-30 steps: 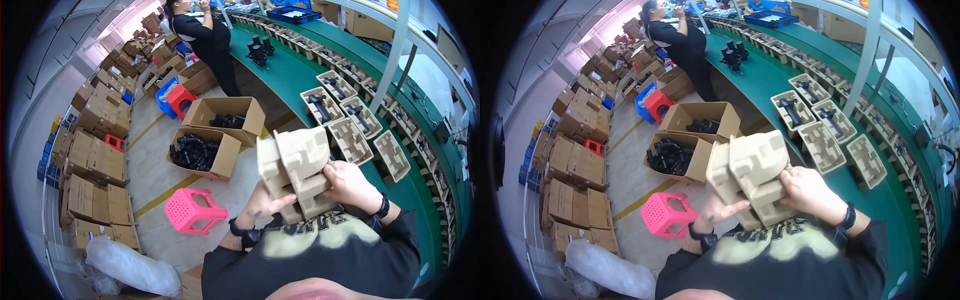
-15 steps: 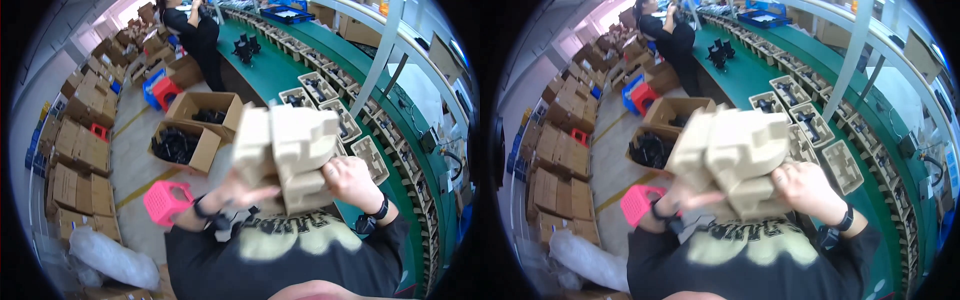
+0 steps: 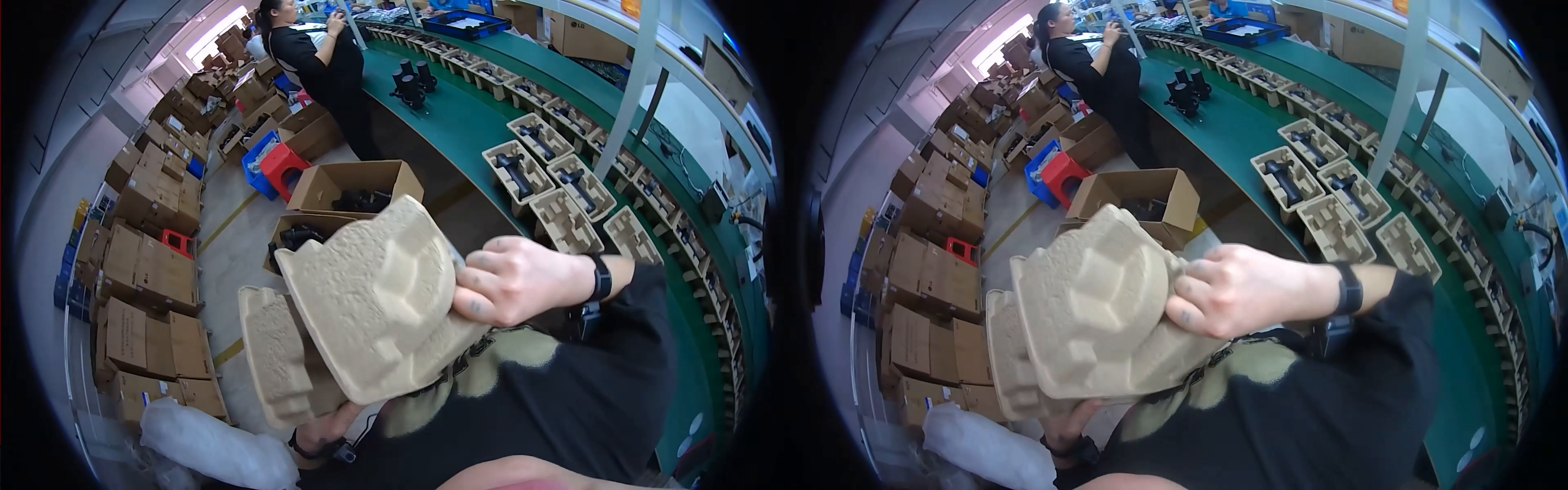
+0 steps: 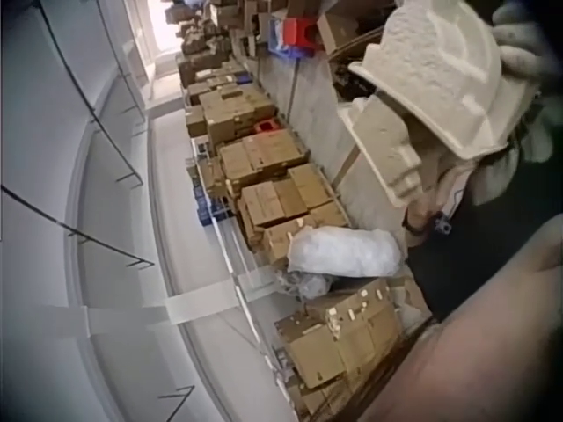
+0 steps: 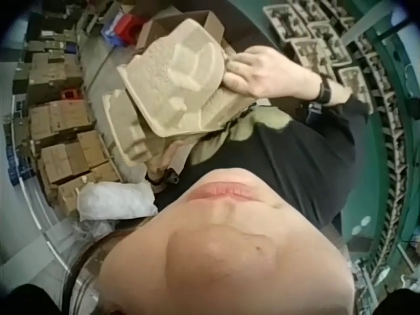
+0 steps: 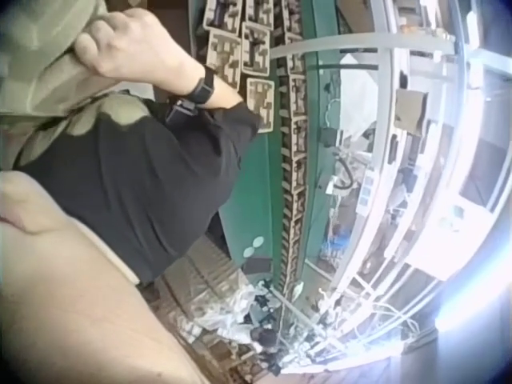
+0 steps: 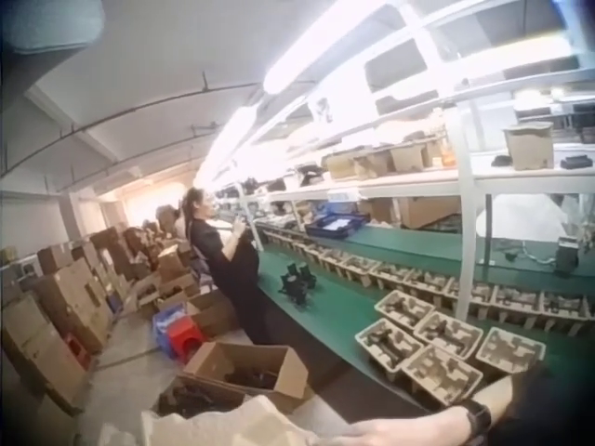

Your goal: The person removes cardboard trays from a plastic bag and stacks them on a table before placing black plastic components into the trays. Finally, they remove more cardboard trays from the bag and stack them on the table.

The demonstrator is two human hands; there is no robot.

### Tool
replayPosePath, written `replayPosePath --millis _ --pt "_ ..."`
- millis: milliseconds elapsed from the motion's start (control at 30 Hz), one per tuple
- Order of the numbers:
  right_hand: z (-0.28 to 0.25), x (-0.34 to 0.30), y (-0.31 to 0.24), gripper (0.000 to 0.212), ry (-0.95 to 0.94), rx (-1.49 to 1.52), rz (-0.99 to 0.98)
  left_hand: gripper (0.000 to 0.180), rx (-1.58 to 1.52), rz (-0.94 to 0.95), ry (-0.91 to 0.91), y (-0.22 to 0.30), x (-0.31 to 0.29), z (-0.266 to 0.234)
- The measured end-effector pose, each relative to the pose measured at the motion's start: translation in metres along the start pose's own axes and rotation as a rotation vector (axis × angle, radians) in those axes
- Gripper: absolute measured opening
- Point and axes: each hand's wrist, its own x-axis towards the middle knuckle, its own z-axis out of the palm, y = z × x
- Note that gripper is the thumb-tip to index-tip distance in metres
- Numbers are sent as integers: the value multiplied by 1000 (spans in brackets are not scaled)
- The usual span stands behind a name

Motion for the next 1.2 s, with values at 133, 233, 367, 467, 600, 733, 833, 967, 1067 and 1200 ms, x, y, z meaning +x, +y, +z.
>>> replayPosePath --millis 133,233,367,467,600,733,833,967,1067,1200 --pt "14 7 6 20 29 -35 61 49 193 -63 8 -33 4 -24" --pt "10 11 6 18 15 -58 111 50 173 -7 -79 -33 19 -36" --pt "-1 -7 -7 16 -11 -76 181 52 16 -297 -276 -33 31 -39" --pt "-10 -24 -12 22 19 -99 220 54 43 -360 -390 -37 41 -35" --pt "-35 -45 -25 22 -15 -167 259 58 439 27 -501 -50 58 -25" --pt "-48 -64 -32 19 26 -236 320 63 561 224 -550 -56 66 -11" --pt "-50 -78 -44 21 1 -281 439 69 410 220 -602 -70 80 1" --pt "-60 -88 -45 21 -8 -323 553 76 461 508 -673 -77 119 19" --pt "-66 -97 -54 20 -68 -410 652 71 356 559 -688 -76 155 37" --pt "-92 -158 -59 19 -26 -500 745 61 338 466 -696 -89 174 113"
